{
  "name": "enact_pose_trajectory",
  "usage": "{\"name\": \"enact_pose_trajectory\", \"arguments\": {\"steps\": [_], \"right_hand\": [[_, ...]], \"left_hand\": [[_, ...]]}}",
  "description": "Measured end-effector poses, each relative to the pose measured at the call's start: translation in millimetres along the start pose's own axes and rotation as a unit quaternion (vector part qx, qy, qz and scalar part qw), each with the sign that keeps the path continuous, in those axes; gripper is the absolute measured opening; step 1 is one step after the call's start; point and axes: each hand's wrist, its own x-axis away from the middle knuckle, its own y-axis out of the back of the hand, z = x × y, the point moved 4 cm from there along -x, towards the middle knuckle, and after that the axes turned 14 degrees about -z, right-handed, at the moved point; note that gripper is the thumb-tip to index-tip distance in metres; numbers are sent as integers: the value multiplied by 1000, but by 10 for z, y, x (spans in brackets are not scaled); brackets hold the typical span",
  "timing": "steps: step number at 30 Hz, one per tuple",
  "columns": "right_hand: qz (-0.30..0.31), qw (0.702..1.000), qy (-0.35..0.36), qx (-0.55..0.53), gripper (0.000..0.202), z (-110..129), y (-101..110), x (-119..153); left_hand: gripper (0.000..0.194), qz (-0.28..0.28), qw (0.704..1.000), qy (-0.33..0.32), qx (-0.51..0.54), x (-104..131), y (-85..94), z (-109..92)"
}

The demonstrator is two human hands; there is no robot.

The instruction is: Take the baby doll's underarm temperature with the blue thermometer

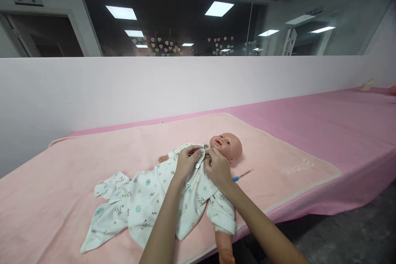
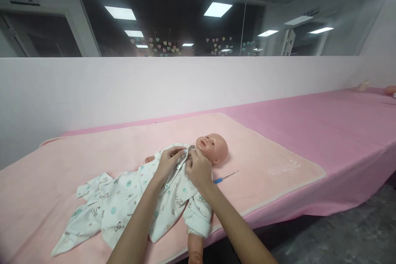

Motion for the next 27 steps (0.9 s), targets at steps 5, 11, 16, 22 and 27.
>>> {"name": "enact_pose_trajectory", "arguments": {"steps": [5, 11, 16, 22, 27], "right_hand": [[-124, 978, 8, -168, 22, 35, 130, 71], [-95, 972, -17, -216, 23, 72, 89, 60], [-84, 969, -89, -215, 17, 14, 71, 77], [-67, 964, -132, -220, 21, -43, 46, 108], [-66, 960, -153, -227, 24, -94, 43, 126]], "left_hand": [[24, 26, 996, -30, -74, 26, -43, -2], [29, 70, 997, 11, 9, 50, -83, -54], [29, 88, 993, 53, 64, 61, -94, -33], [31, 72, 995, 48, 51, 57, -89, -27], [37, 77, 997, 5, -29, 91, -76, -94]]}}
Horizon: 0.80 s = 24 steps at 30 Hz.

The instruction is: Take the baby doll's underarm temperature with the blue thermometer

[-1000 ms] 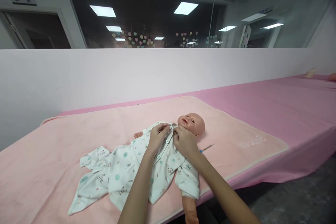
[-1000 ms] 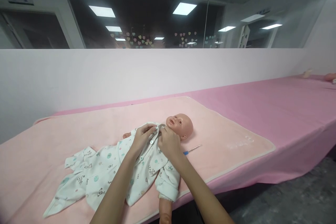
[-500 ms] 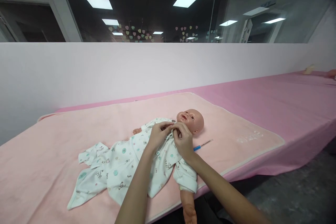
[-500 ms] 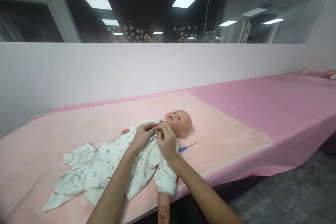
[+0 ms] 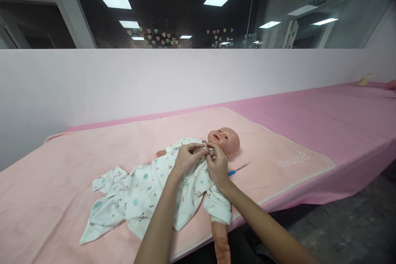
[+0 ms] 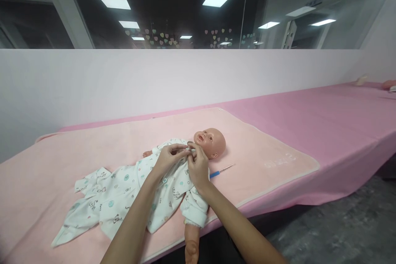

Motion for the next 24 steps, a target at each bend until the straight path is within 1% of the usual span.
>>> {"name": "enact_pose_trajectory", "arguments": {"steps": [3, 8, 14, 17, 24], "right_hand": [[-1, 1000, -5, 1, 24, -5, 9, 0], [-6, 1000, -18, 5, 23, 10, 11, -1], [0, 999, -44, -22, 23, 10, 14, -3], [-1, 998, -53, -31, 22, -2, 13, 0], [-9, 997, -60, -39, 16, -1, 8, 14]], "left_hand": [[36, -5, 999, -15, -41, 5, 12, -11], [26, 5, 999, -29, -19, -12, -1, 16], [25, 2, 999, -36, -30, -29, -13, 65], [24, 3, 997, -44, -59, -33, -15, 73], [19, -16, 987, -76, -137, -50, -6, 85]]}}
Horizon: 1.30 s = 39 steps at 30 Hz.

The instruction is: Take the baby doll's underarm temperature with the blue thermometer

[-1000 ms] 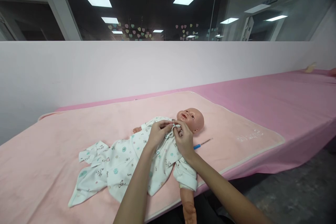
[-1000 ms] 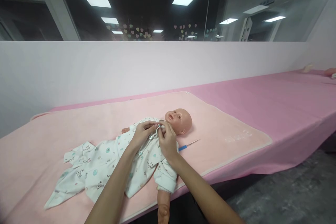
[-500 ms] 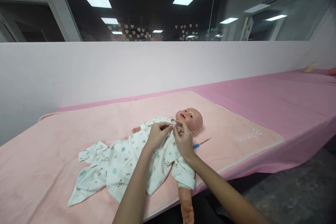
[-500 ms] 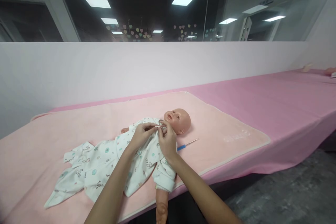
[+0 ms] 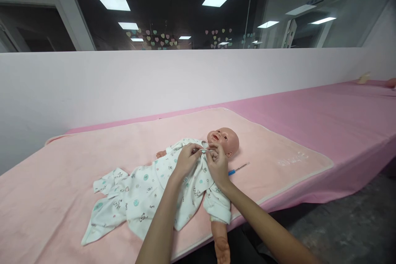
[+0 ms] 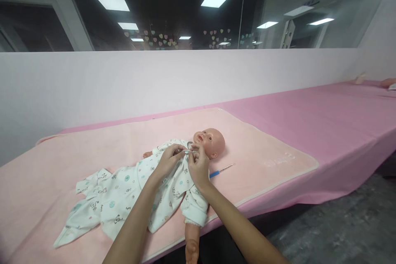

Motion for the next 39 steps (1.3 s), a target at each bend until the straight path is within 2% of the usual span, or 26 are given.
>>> {"name": "enact_pose_trajectory", "arguments": {"steps": [7, 13, 18, 24, 31, 33, 35, 37, 39], "right_hand": [[-12, 1000, 1, 6, 9, 18, 17, -8], [-21, 998, 55, 27, 13, 70, 27, -25], [11, 996, 80, 21, 16, 65, -3, -6], [0, 995, 95, 34, 15, 70, 1, -7], [-18, 997, 62, 42, 17, 5, 16, -34], [-27, 997, 53, 39, 19, -17, 26, -47], [-34, 997, 59, 36, 19, -12, 37, -45], [-28, 994, 94, 40, 18, 33, 39, -20], [4, 987, 157, 41, 16, 109, 21, 30]], "left_hand": [[15, 23, 1000, 9, 15, 4, -11, 1], [14, 36, 988, 63, 134, 24, -7, -6], [21, 42, 977, 85, 190, 39, -2, -14], [31, 46, 987, 41, 151, 57, 31, -89], [50, 83, 992, -34, 87, 194, 204, -176], [46, 54, 997, -45, 44, 241, 274, -169], [35, -1, 998, -61, -6, 282, 350, -160], [22, -63, 994, -74, -48, 319, 417, -148], [15, -101, 990, -70, -73, 354, 459, -124]]}}
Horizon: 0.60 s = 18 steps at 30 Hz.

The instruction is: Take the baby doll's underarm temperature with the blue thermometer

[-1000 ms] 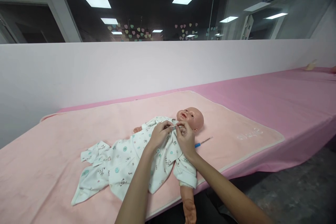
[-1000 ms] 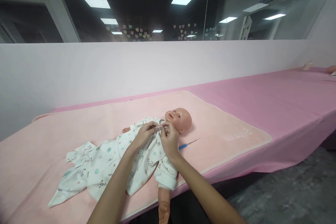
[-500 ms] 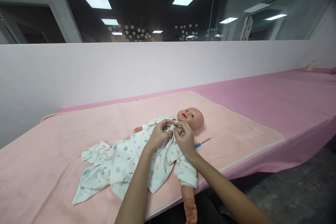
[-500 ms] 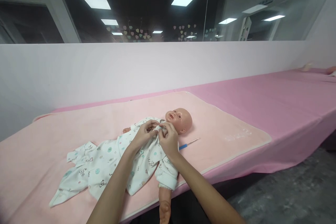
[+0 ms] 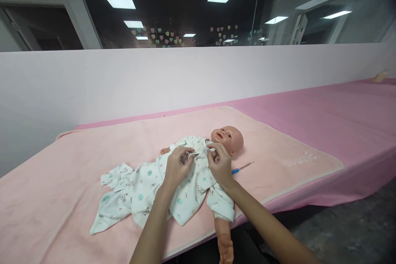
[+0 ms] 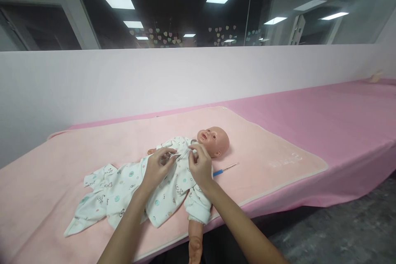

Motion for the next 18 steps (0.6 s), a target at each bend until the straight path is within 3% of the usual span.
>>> {"name": "enact_pose_trajectory", "arguments": {"steps": [3, 7, 12, 18], "right_hand": [[73, 993, 90, -15, 20, 126, -46, 56], [138, 982, 127, -2, 23, 172, -93, 98], [119, 984, 128, 42, 20, 158, -69, 90], [114, 978, 134, 113, 14, 161, -47, 87]], "left_hand": [[15, 0, 1000, 28, 0, 45, 10, 39], [20, 22, 995, 68, 67, 82, -2, 46], [21, 30, 991, 84, 100, 79, -6, 12], [22, 39, 998, 47, 29, 88, -28, -25]]}}
